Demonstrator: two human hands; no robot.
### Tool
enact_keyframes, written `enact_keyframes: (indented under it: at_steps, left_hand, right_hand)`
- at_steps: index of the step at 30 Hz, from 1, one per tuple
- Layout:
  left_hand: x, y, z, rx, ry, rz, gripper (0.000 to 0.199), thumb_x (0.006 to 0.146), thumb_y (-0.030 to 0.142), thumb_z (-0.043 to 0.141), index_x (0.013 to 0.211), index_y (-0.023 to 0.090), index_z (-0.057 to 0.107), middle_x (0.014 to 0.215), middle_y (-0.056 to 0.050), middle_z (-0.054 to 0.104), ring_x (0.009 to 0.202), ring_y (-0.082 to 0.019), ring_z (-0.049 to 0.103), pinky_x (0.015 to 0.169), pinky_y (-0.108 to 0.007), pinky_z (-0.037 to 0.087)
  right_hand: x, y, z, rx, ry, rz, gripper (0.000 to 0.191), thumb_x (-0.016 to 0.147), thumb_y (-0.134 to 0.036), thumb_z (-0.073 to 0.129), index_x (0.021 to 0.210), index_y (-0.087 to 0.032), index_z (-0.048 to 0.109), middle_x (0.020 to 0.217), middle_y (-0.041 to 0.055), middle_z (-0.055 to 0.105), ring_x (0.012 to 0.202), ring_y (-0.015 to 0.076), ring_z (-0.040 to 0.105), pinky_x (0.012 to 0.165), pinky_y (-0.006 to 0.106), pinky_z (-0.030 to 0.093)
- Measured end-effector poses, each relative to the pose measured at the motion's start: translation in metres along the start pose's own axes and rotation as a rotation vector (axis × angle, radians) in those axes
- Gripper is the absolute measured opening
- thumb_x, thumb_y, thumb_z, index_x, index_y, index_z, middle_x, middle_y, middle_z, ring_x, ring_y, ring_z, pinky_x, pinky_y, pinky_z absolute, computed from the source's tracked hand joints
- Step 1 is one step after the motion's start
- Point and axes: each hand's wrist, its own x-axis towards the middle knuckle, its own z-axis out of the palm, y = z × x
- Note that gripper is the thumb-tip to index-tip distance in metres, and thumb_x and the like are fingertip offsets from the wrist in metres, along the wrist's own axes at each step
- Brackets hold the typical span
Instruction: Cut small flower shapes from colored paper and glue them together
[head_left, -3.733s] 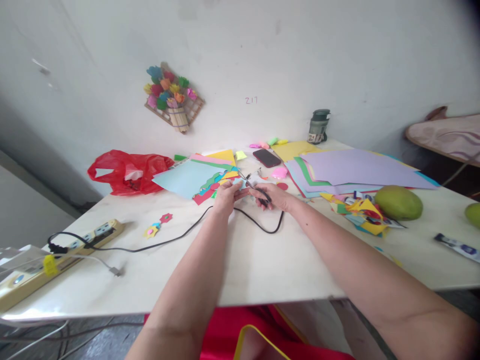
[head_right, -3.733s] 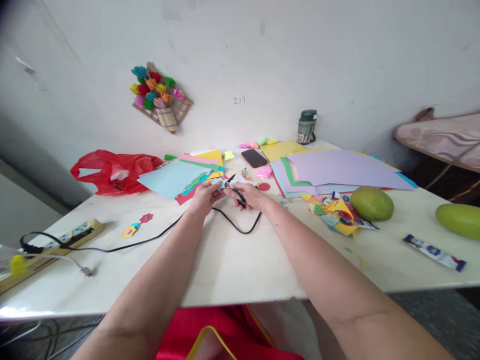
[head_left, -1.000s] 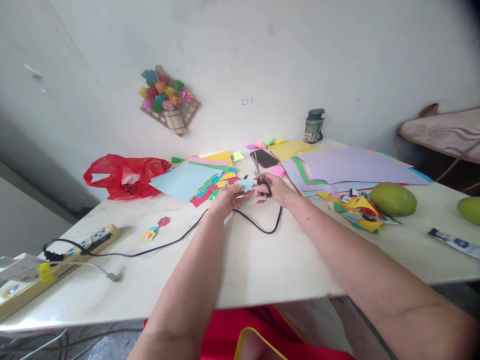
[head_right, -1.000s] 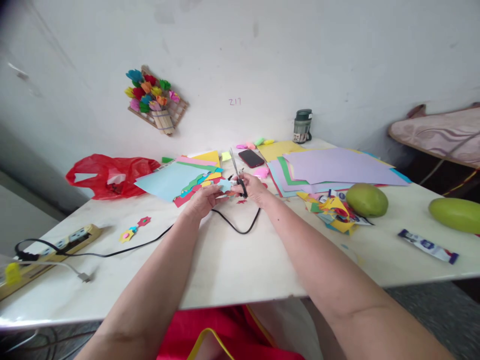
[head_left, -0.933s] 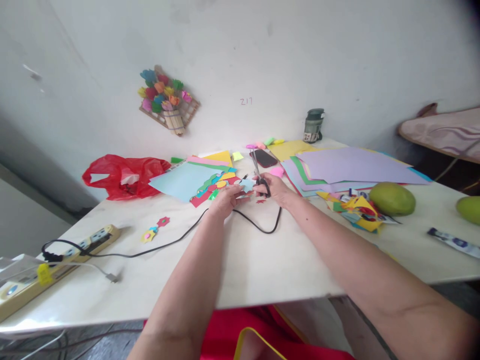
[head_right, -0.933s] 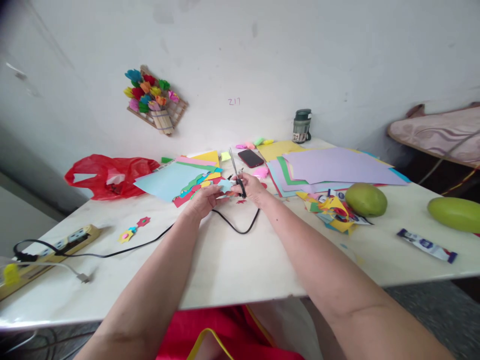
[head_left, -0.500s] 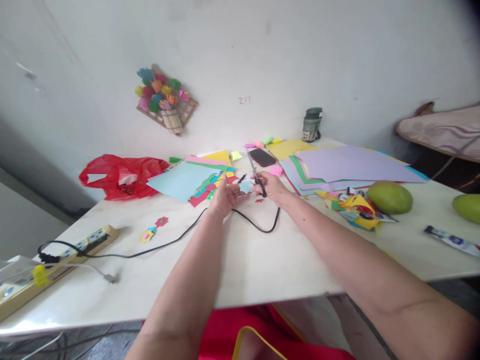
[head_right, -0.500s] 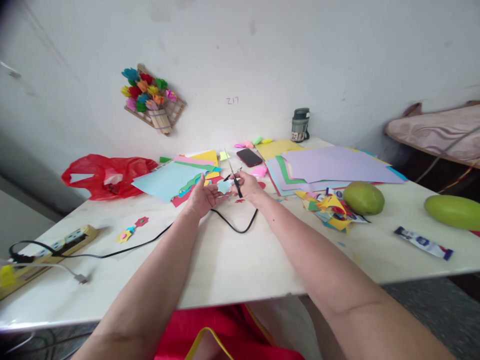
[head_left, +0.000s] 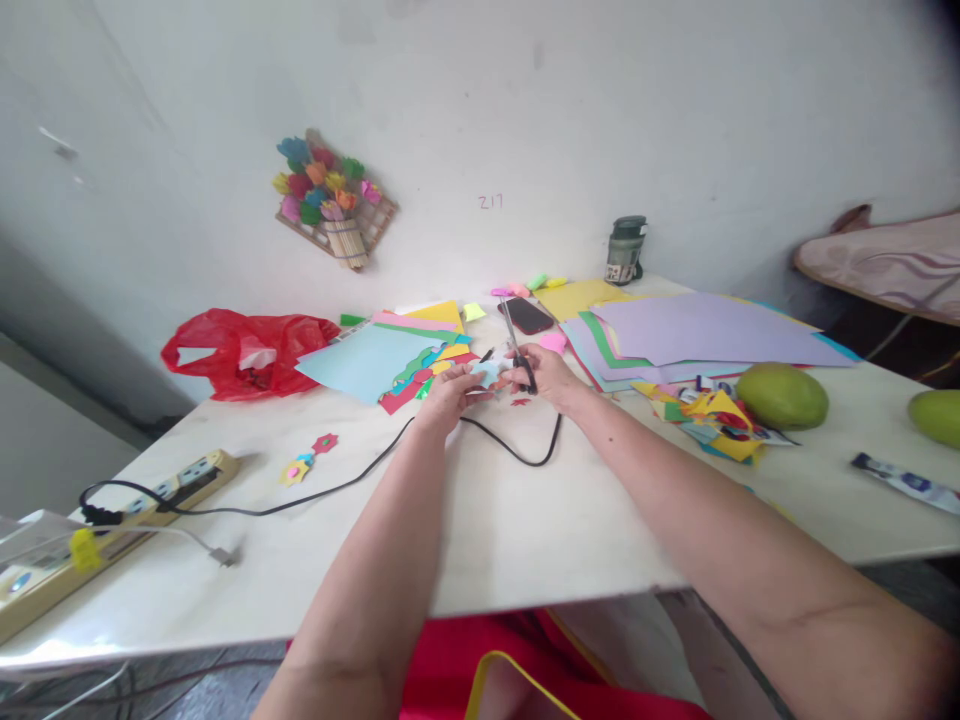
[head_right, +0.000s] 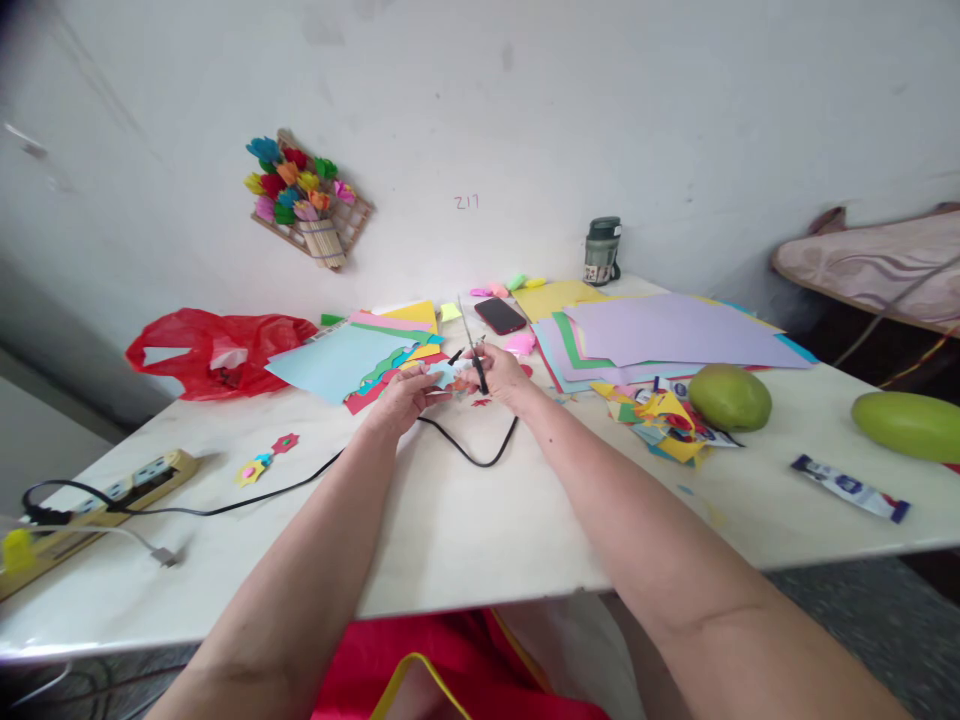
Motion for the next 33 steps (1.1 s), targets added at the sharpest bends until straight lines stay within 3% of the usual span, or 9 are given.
enact_keyframes:
  at_steps: [5, 16, 19, 26, 33]
  left_hand:
    - [0.001, -0.002, -0.001, 0.046, -0.046, 0.001, 0.025, 0.060, 0.023, 0.076, 0.069, 0.014, 0.055, 0.068, 0.000, 0.063, 0.063, -0.014, 0.065, 0.067, -0.029, 0.053]
    - [-0.001, -0.004, 0.007, 0.185, -0.114, -0.047, 0.030, 0.054, 0.025, 0.081, 0.067, 0.014, 0.056, 0.062, 0.000, 0.063, 0.052, -0.010, 0.058, 0.061, -0.027, 0.050]
    - [0.000, -0.005, 0.008, 0.192, -0.096, -0.051, 0.030, 0.052, 0.025, 0.081, 0.066, 0.014, 0.057, 0.059, 0.001, 0.061, 0.051, -0.010, 0.056, 0.060, -0.026, 0.049]
    - [0.002, -0.006, 0.005, 0.101, 0.004, 0.067, 0.031, 0.053, 0.028, 0.081, 0.063, 0.014, 0.055, 0.065, 0.001, 0.060, 0.064, -0.013, 0.061, 0.065, -0.029, 0.053]
    - [0.001, -0.003, 0.005, 0.036, 0.043, 0.079, 0.032, 0.055, 0.027, 0.081, 0.069, 0.015, 0.056, 0.063, 0.003, 0.057, 0.061, -0.012, 0.062, 0.065, -0.029, 0.053]
  right_hand:
    - [0.003, 0.000, -0.005, -0.023, 0.062, -0.030, 0.037, 0.057, -0.019, 0.075, 0.089, -0.018, 0.056, 0.059, -0.0037, 0.061, 0.050, 0.0113, 0.058, 0.042, 0.020, 0.036]
    - [-0.001, -0.006, 0.001, 0.058, -0.028, -0.077, 0.040, 0.050, -0.016, 0.075, 0.086, -0.017, 0.056, 0.058, -0.0075, 0.056, 0.053, 0.0091, 0.053, 0.051, 0.021, 0.042]
    - [-0.001, -0.006, 0.002, 0.052, -0.041, -0.065, 0.039, 0.050, -0.015, 0.072, 0.086, -0.017, 0.056, 0.057, -0.0071, 0.056, 0.053, 0.0102, 0.054, 0.051, 0.022, 0.043]
    - [0.001, -0.003, 0.007, 0.072, 0.073, -0.052, 0.042, 0.048, -0.016, 0.074, 0.087, -0.018, 0.056, 0.059, -0.0069, 0.057, 0.050, 0.0081, 0.051, 0.049, 0.021, 0.042]
    - [-0.002, 0.001, 0.012, 0.040, 0.016, -0.017, 0.040, 0.050, -0.021, 0.074, 0.086, -0.018, 0.056, 0.059, -0.0067, 0.057, 0.046, 0.0072, 0.050, 0.045, 0.021, 0.041]
